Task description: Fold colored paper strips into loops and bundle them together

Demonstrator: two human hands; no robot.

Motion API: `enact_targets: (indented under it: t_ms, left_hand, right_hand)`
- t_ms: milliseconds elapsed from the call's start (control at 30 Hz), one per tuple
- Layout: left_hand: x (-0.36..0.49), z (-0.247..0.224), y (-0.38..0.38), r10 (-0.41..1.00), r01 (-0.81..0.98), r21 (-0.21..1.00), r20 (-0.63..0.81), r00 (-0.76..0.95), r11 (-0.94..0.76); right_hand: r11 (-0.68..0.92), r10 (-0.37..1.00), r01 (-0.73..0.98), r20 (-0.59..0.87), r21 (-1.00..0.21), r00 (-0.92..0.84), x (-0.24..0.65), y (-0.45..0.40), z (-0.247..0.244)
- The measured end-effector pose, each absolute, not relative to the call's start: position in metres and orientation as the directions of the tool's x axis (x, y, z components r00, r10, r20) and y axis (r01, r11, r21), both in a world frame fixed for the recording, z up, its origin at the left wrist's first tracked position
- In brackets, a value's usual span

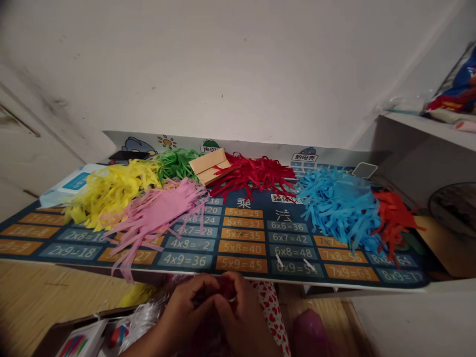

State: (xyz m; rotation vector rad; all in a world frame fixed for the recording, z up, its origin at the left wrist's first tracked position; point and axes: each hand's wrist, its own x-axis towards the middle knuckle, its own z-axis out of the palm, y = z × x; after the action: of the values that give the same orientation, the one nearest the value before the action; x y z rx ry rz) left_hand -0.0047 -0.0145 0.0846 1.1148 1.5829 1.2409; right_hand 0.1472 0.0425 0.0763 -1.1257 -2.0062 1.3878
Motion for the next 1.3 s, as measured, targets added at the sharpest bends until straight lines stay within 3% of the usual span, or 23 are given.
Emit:
enact_targets:
  t_ms: [67,167,333,467,600,933,1100,1233,1300]
  left_hand:
    - [-0.005,0.083,-0.014,0.953,0.065,0.990,-0.104,-0.285,0.128]
    - [-0.005,0.079,-0.011,0.951,-0.220,0.963,-0.208,-0.228,0.158]
    - [-0.002,0.074,-0.006,0.932,-0.624,0.746,-0.354,-0.075,0.233]
    - [0.002,0.069,-0.005,0.927,-0.727,0.645,-0.375,-0.030,0.237]
    - [0.003,0.069,-0.005,0.929,-0.748,0.625,-0.370,-0.032,0.223]
    - [0.003,0.070,-0.004,0.925,-0.599,0.773,-0.355,-0.133,0.210]
    - [0.002,0.073,-0.009,0.931,-0.158,0.974,-0.207,-0.302,0.165]
    - [0.003,0.065,-0.014,0.929,0.120,0.978,-0.120,-0.350,0.171]
    - [0.005,0.059,-0.016,0.912,0.195,0.959,-0.114,-0.395,0.205]
  right_hand:
    - [0.110,0.842,0.326,-0.087,-0.939,-0.533,0.148,0.041,0.074]
    - [0.043,0.866,0.290,-0.109,-0.956,-0.488,0.148,0.041,0.075]
    - [0.102,0.891,0.292,-0.043,-0.951,-0.453,0.145,0.040,0.087]
    - [0.142,0.890,0.271,0.003,-0.952,-0.455,0.145,0.039,0.090]
    - [0.222,0.866,0.270,0.061,-0.937,-0.497,0.148,0.041,0.083]
    - [0.333,0.821,0.359,0.082,-0.872,-0.564,0.150,0.044,0.074]
    - [0.307,0.801,0.429,-0.014,-0.849,-0.599,0.149,0.044,0.079]
    - [0.228,0.791,0.396,-0.068,-0.890,-0.608,0.144,0.041,0.082]
    - [0.263,0.801,0.389,-0.025,-0.883,-0.598,0.143,0.041,0.076]
